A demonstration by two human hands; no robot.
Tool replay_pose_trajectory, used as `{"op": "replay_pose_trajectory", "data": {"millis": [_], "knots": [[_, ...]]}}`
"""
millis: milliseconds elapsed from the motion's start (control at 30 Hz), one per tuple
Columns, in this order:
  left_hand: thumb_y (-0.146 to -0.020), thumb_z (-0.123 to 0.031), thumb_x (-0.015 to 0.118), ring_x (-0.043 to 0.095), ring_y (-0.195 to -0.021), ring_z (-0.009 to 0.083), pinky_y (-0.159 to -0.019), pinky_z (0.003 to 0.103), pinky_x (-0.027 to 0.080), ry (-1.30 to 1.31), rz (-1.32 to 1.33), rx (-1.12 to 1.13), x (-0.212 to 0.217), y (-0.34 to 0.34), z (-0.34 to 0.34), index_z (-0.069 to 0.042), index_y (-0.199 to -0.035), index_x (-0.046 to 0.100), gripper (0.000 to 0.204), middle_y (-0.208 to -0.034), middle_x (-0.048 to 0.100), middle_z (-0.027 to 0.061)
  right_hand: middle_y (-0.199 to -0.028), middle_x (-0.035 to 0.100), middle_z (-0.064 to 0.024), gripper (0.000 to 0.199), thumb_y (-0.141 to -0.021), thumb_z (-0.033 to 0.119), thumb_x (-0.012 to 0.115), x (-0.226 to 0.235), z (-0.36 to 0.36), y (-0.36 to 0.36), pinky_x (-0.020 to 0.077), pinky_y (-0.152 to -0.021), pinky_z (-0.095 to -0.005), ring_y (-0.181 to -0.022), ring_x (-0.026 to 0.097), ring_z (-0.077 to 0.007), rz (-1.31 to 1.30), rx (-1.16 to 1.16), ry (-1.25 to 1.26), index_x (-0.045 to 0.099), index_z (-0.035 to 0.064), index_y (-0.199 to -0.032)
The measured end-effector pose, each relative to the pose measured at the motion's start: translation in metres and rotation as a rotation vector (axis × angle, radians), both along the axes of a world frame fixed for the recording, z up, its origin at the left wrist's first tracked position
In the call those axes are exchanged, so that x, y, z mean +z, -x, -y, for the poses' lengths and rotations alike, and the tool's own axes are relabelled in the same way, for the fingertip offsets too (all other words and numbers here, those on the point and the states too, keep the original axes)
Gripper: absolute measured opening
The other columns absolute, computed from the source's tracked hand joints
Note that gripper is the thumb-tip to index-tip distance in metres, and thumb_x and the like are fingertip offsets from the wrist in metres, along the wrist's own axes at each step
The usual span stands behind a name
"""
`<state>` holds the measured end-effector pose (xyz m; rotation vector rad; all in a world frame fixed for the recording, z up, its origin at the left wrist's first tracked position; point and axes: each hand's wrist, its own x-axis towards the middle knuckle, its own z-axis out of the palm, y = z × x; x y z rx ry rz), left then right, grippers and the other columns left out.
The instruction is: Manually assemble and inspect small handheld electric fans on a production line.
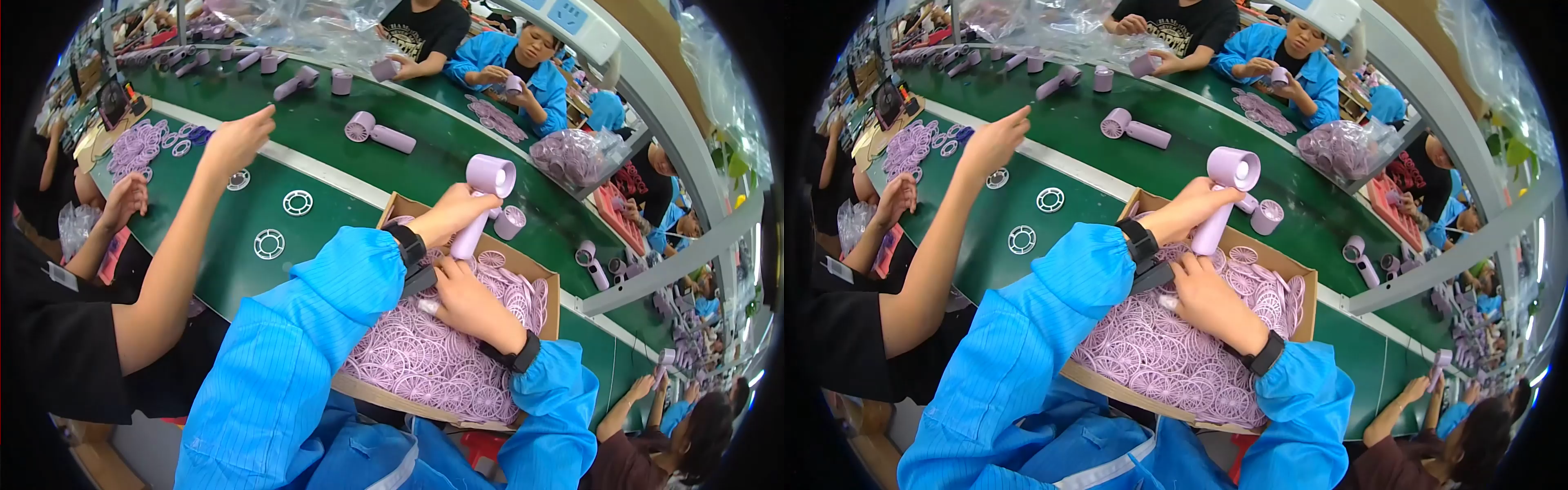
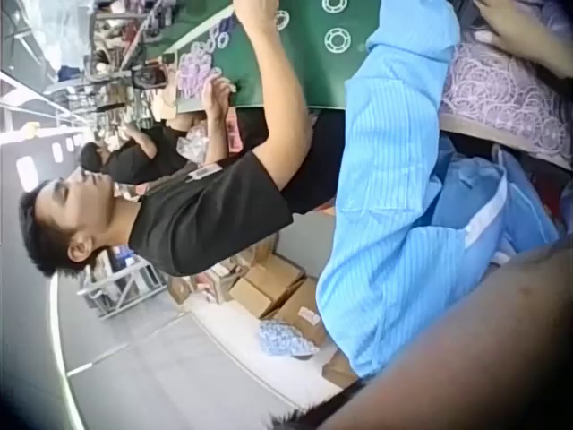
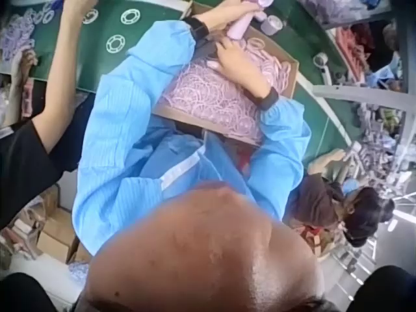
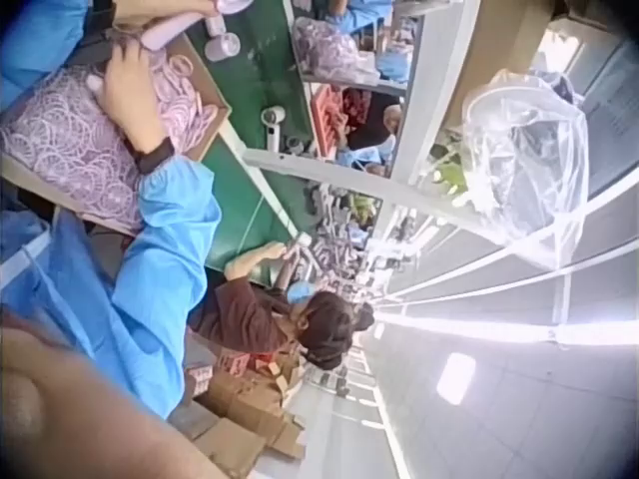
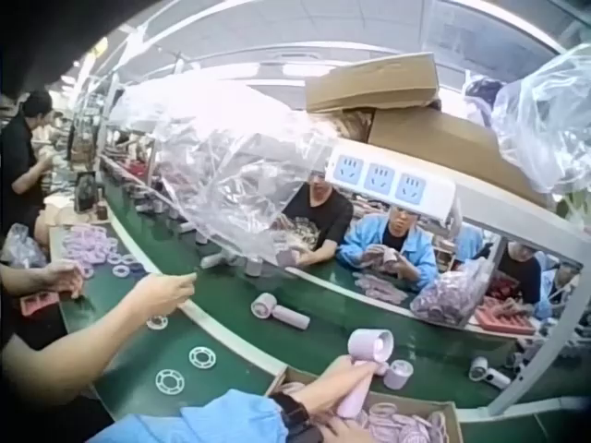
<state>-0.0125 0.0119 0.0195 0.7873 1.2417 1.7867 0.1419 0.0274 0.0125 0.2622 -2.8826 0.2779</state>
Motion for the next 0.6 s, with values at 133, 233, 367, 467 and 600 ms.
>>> {"op": "replay_pose_trajectory", "data": {"millis": [133, 233, 367, 467, 600], "knots": [[-0.081, -0.021, 0.068, 0.059, -0.076, 0.0160, -0.065, 0.029, 0.049, -0.035, 0.028, 0.179, -0.003, -0.004, -0.007, -0.003, -0.129, 0.035, 0.061, -0.096, 0.058, 0.0088, -0.086, 0.057, -0.0118, 0.026, -0.075, 0.015, 0.067, 0.004, -0.015, 0.000, 0.0461, -0.080, -0.0424, -0.086, 0.056, -0.0326, 0.077, 0.000, 0.037, 0.059, -0.0017, -0.094], [-0.080, -0.015, 0.068, 0.060, -0.075, 0.0171, -0.065, 0.030, 0.051, -0.082, 0.073, 0.249, -0.004, 0.001, -0.007, -0.006, -0.137, 0.018, 0.077, -0.097, 0.059, 0.0105, -0.086, 0.057, -0.0121, 0.024, -0.075, 0.013, 0.066, 0.009, -0.022, 0.001, 0.0467, -0.078, -0.0419, -0.084, 0.057, -0.0321, 0.053, 0.029, -0.019, 0.058, -0.0013, -0.092], [-0.080, -0.007, 0.066, 0.062, -0.077, 0.0187, -0.066, 0.031, 0.053, -0.144, 0.154, 0.247, -0.002, 0.006, -0.001, -0.010, -0.145, -0.006, 0.097, -0.098, 0.059, 0.0133, -0.086, 0.058, -0.0119, 0.020, -0.075, 0.010, 0.065, 0.026, -0.027, 0.001, 0.0481, -0.073, -0.0395, -0.081, 0.058, -0.0303, 0.001, 0.037, -0.031, 0.058, -0.0007, -0.091], [-0.080, -0.005, 0.066, 0.063, -0.077, 0.0187, -0.065, 0.031, 0.053, -0.124, 0.190, 0.311, 0.007, 0.003, 0.005, -0.012, -0.146, -0.009, 0.099, -0.098, 0.059, 0.0135, -0.086, 0.060, -0.0098, 0.017, -0.077, 0.007, 0.063, 0.036, -0.037, 0.000, 0.0490, -0.070, -0.0362, -0.080, 0.060, -0.0263, 0.055, -0.031, 0.111, 0.058, -0.0001, -0.092], [-0.082, -0.007, 0.066, 0.063, -0.081, 0.0178, -0.063, 0.031, 0.053, -0.093, 0.132, 0.122, 0.012, 0.001, 0.004, -0.020, -0.146, -0.009, 0.100, -0.106, 0.058, 0.0120, -0.092, 0.061, -0.0074, 0.014, -0.083, 0.002, 0.059, 0.036, -0.054, 0.002, 0.0498, -0.070, -0.0300, -0.082, 0.061, -0.0178, -0.236, -0.356, 0.718, 0.057, 0.0000, -0.096]]}}
